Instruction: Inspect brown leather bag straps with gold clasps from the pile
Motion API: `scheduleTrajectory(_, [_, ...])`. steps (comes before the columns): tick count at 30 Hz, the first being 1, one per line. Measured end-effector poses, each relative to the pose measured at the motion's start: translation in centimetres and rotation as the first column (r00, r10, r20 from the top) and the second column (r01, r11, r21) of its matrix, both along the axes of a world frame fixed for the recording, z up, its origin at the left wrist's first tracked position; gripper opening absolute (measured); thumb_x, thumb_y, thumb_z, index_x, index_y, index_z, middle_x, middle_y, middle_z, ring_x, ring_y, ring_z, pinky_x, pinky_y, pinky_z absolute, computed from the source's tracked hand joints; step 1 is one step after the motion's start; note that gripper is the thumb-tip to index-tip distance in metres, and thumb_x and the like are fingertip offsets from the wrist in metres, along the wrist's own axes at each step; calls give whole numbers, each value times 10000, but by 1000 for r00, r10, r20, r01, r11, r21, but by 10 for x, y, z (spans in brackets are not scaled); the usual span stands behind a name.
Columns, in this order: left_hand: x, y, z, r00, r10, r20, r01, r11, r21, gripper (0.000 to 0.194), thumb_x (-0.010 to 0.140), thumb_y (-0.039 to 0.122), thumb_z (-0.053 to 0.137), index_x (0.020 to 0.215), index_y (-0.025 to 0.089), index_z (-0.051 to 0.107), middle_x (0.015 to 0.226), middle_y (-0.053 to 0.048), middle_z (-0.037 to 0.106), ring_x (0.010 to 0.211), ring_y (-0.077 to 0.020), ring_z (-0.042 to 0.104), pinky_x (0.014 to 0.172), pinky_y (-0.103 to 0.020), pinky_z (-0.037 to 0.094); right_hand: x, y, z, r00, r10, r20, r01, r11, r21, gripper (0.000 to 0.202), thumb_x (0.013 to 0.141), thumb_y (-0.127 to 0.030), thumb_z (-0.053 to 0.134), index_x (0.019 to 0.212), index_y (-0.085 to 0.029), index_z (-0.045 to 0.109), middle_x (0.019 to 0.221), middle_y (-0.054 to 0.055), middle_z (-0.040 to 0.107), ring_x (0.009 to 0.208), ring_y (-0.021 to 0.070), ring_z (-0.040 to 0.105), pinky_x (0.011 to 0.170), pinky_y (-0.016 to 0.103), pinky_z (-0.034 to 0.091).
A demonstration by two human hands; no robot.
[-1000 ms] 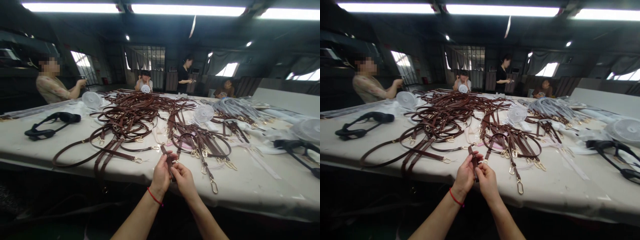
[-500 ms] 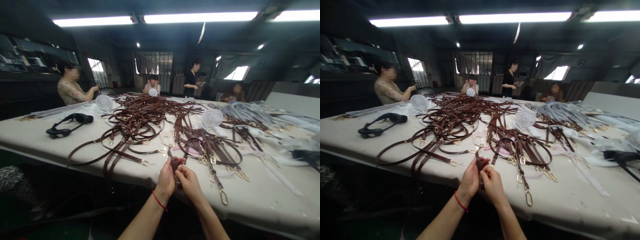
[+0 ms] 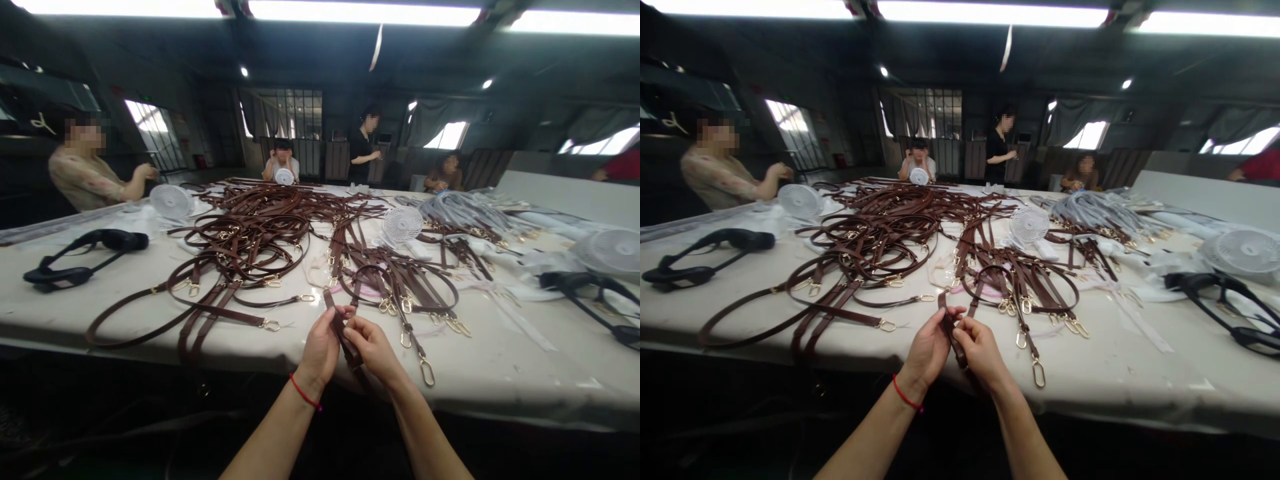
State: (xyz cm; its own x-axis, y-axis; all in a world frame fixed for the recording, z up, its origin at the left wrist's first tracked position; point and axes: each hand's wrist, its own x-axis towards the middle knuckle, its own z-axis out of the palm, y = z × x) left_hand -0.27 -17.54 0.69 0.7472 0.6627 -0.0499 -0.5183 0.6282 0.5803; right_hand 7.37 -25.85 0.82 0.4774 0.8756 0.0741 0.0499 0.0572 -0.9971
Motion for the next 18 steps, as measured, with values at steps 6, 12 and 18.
scheduleTrajectory(6, [6, -1, -7, 983, 181, -42, -173, 972, 161, 163, 843, 290, 574, 820, 135, 616, 957, -93, 660, 982, -199, 590, 974, -343, 402, -3, 3, -6, 993, 43, -109, -45, 999, -15, 307, 812, -411, 602, 734, -159, 446, 552, -55, 370, 461, 61, 293, 441, 201, 223])
scheduleTrajectory(12, [9, -8, -15, 996, 84, -18, -81, 991, 105, 191, 819, 266, 610, 918, 114, 670, 1033, -107, 660, 1001, -196, 601, 981, -323, 420, -2, 13, -16, 988, -127, 88, 119, 989, 85, 268, 864, -372, 571, 749, -142, 494, 733, 19, 532, 599, 93, 434, 545, 214, 334])
scheduleTrajectory(18, [14, 3, -13, 998, 63, -32, -61, 997, 37, 281, 832, 300, 637, 1005, 80, 662, 1058, -141, 665, 1011, -214, 622, 983, -341, 445, -3, 26, -5, 941, -282, 187, 278, 959, 52, 297, 884, -403, 554, 732, -148, 543, 808, 49, 602, 656, 125, 501, 605, 235, 382])
